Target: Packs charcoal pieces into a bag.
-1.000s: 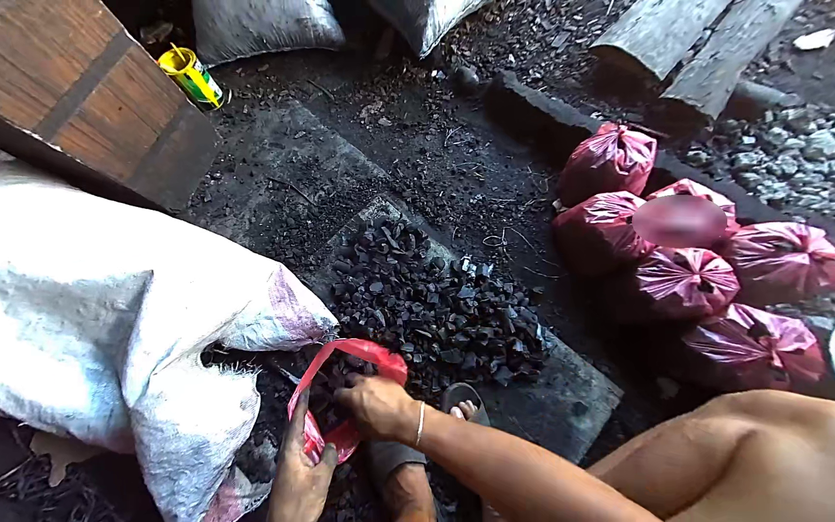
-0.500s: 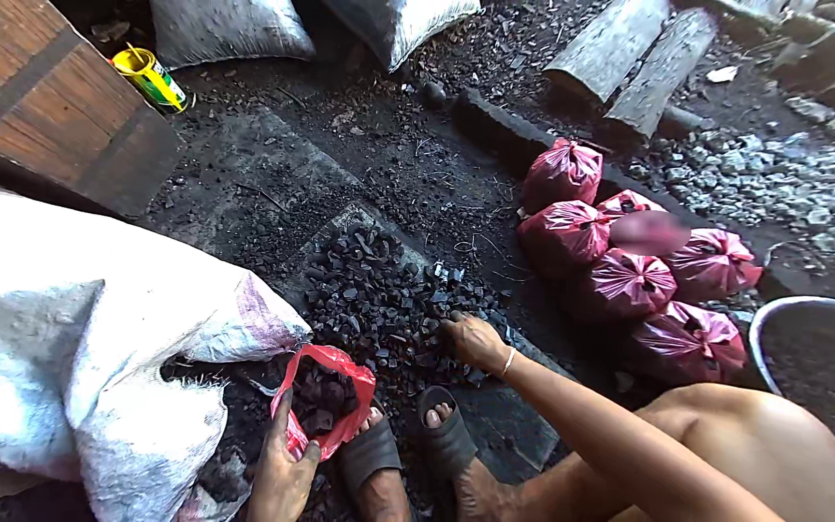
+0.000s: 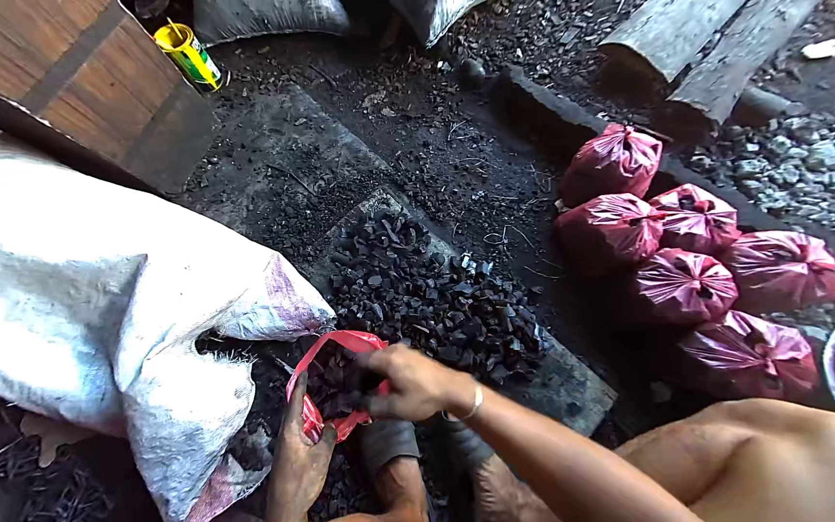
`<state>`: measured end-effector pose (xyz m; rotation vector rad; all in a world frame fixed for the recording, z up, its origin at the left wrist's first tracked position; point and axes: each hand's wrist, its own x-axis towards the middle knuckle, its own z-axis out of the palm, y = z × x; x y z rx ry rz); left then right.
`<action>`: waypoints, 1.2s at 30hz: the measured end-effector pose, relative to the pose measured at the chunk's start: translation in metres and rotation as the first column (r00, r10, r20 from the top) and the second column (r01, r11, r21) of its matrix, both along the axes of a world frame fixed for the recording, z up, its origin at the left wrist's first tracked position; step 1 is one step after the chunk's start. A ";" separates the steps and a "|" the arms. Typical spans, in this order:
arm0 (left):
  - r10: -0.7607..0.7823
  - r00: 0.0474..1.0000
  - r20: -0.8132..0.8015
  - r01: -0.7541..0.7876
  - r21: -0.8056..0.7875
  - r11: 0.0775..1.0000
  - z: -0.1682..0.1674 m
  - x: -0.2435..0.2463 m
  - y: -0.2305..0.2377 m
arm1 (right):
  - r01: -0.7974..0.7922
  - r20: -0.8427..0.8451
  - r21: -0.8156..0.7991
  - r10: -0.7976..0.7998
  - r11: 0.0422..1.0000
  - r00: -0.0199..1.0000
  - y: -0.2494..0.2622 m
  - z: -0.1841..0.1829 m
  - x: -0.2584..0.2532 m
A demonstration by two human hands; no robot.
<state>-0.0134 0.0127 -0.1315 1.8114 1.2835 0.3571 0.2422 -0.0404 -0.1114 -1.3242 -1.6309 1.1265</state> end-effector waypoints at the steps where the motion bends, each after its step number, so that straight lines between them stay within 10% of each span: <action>1: 0.000 1.000 -0.001 0.000 0.001 1.000 0.000 -0.002 0.000 | -0.068 0.018 -0.031 0.068 0.997 0.998 0.010 -0.007 -0.021; 8: 0.014 1.000 -0.024 -0.014 0.004 1.000 -0.001 -0.010 -0.003 | -0.130 0.403 -0.432 0.320 0.892 0.857 0.027 -0.072 -0.055; 19: -0.006 1.000 0.004 0.005 0.019 1.000 -0.004 -0.013 0.001 | 0.104 0.227 -0.090 -0.082 0.990 0.970 -0.020 -0.016 0.045; 23: -0.025 1.000 -0.017 0.025 0.002 1.000 -0.007 -0.003 -0.004 | 0.392 0.652 -0.314 -0.103 0.865 0.751 -0.050 -0.079 0.116; 29: 0.002 1.000 -0.003 -0.002 -0.001 1.000 0.003 0.009 -0.008 | 0.346 0.807 -0.253 0.000 0.904 0.590 -0.086 -0.135 0.121; 36: 0.018 0.999 0.029 -0.018 -0.013 1.000 0.008 0.016 -0.013 | 0.412 0.407 -0.157 -0.321 0.898 0.855 -0.058 -0.057 0.131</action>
